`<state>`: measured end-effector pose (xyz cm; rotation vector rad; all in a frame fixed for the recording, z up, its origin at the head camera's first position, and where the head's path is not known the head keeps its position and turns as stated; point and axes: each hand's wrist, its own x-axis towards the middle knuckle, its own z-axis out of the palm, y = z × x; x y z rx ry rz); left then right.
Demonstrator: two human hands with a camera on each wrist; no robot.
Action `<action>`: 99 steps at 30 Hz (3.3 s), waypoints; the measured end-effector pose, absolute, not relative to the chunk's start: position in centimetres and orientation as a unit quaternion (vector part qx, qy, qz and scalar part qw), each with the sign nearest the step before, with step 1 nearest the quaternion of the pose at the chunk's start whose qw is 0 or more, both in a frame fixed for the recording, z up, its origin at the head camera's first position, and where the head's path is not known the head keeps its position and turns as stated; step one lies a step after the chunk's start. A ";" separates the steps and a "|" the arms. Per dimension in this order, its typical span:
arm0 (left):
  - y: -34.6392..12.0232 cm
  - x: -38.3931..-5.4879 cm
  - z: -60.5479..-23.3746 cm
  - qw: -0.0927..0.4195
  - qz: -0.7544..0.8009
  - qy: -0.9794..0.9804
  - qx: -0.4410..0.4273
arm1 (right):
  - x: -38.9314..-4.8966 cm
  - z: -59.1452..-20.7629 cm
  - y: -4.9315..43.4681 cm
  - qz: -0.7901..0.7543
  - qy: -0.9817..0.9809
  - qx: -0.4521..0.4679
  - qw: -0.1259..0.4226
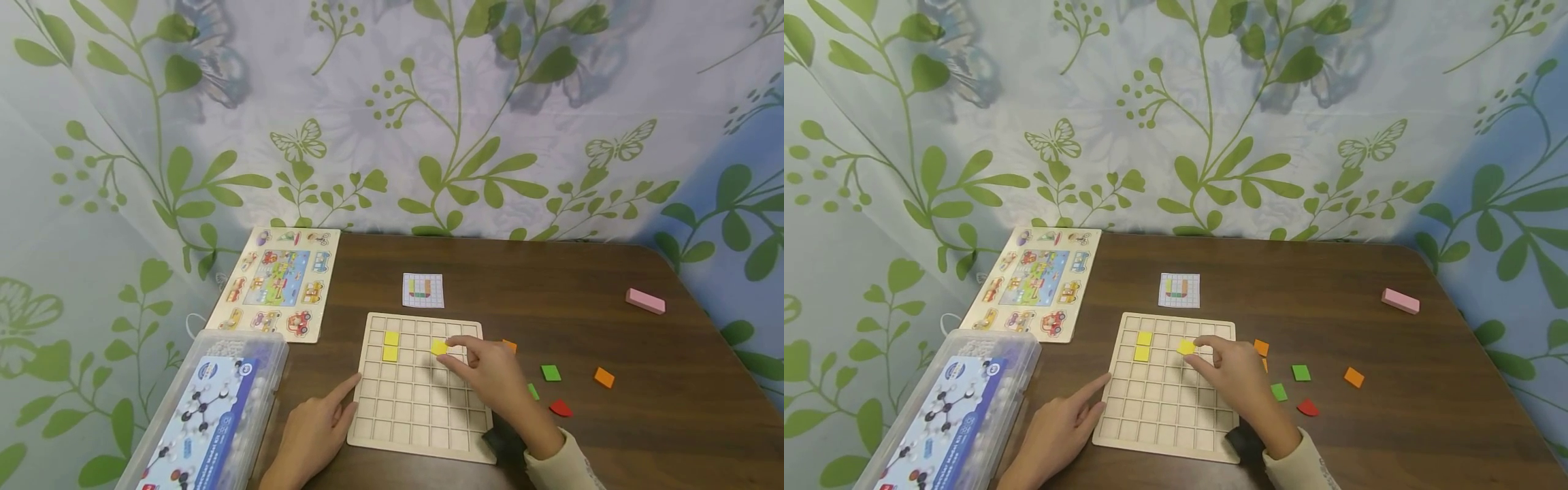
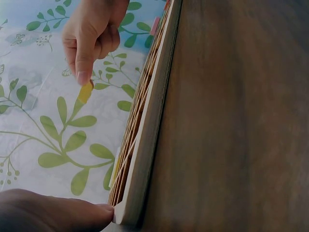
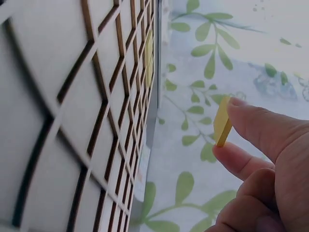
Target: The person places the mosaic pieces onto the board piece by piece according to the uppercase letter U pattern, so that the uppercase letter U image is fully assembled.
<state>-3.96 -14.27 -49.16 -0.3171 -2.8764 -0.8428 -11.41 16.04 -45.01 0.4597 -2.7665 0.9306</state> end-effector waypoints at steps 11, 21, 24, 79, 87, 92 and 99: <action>-14.2 -3.7 -49.2 0.091 -0.282 -0.948 -0.114 | -11.2 -45.6 13.3 0.315 -0.932 0.168 0.061; -14.3 -3.8 -49.2 0.075 -0.283 -0.950 -0.109 | -10.8 -46.3 12.0 0.342 -0.922 0.179 0.040; -14.3 -3.8 -49.3 0.073 -0.279 -0.951 -0.107 | -10.8 -46.3 11.6 0.339 -0.924 0.174 0.027; -14.3 -3.7 -49.2 0.091 -0.280 -0.948 -0.119 | -11.7 -48.4 8.9 0.277 -0.938 0.207 -0.005; -14.2 -3.7 -49.2 0.089 -0.281 -0.949 -0.115 | -11.7 -48.3 8.8 0.279 -0.937 0.208 0.005; -14.2 -3.7 -49.2 0.082 -0.279 -0.951 -0.110 | -11.6 -48.5 8.9 0.279 -0.937 0.209 -0.001; -14.2 -3.8 -49.1 0.062 -0.276 -0.954 -0.101 | -11.6 -48.4 8.8 0.273 -0.939 0.211 -0.002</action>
